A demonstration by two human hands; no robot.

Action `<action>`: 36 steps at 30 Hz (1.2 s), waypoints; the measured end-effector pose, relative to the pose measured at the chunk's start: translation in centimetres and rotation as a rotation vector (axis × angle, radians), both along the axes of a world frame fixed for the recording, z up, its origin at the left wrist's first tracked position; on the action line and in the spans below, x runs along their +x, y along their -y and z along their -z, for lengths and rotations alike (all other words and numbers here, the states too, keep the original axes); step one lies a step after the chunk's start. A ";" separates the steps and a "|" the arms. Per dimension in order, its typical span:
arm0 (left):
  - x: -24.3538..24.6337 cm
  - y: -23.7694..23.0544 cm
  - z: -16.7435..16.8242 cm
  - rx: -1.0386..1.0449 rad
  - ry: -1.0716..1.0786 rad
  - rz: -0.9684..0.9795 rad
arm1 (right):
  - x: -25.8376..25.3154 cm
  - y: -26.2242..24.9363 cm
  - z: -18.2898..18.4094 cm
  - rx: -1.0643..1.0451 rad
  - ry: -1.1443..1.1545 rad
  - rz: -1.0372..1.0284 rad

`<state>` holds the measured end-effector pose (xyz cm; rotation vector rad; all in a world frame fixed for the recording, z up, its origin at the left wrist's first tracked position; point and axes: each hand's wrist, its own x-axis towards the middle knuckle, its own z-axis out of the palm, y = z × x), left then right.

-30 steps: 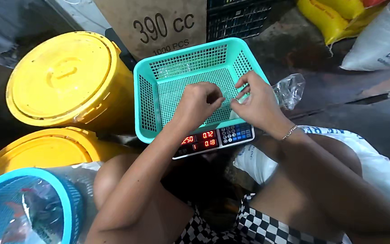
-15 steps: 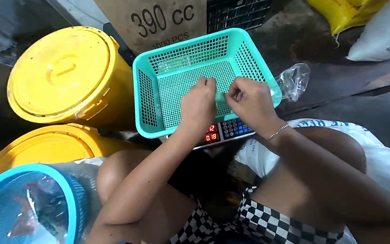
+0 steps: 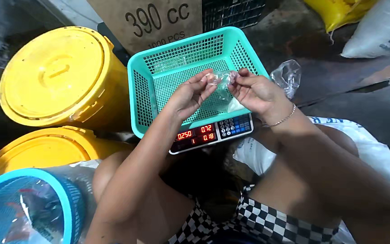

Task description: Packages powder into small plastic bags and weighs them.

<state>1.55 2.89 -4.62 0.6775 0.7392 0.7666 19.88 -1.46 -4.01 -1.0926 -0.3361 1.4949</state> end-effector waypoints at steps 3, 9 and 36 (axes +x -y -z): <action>-0.1 0.1 0.6 0.168 0.094 0.133 | 0.7 -0.7 -0.1 0.009 -0.014 0.051; 0.4 0.3 1.3 0.608 -0.333 0.018 | 3.1 -0.5 0.3 0.237 0.211 -0.395; 1.3 4.1 -0.3 1.244 -1.120 -0.020 | -0.2 1.0 1.6 0.620 1.884 -0.587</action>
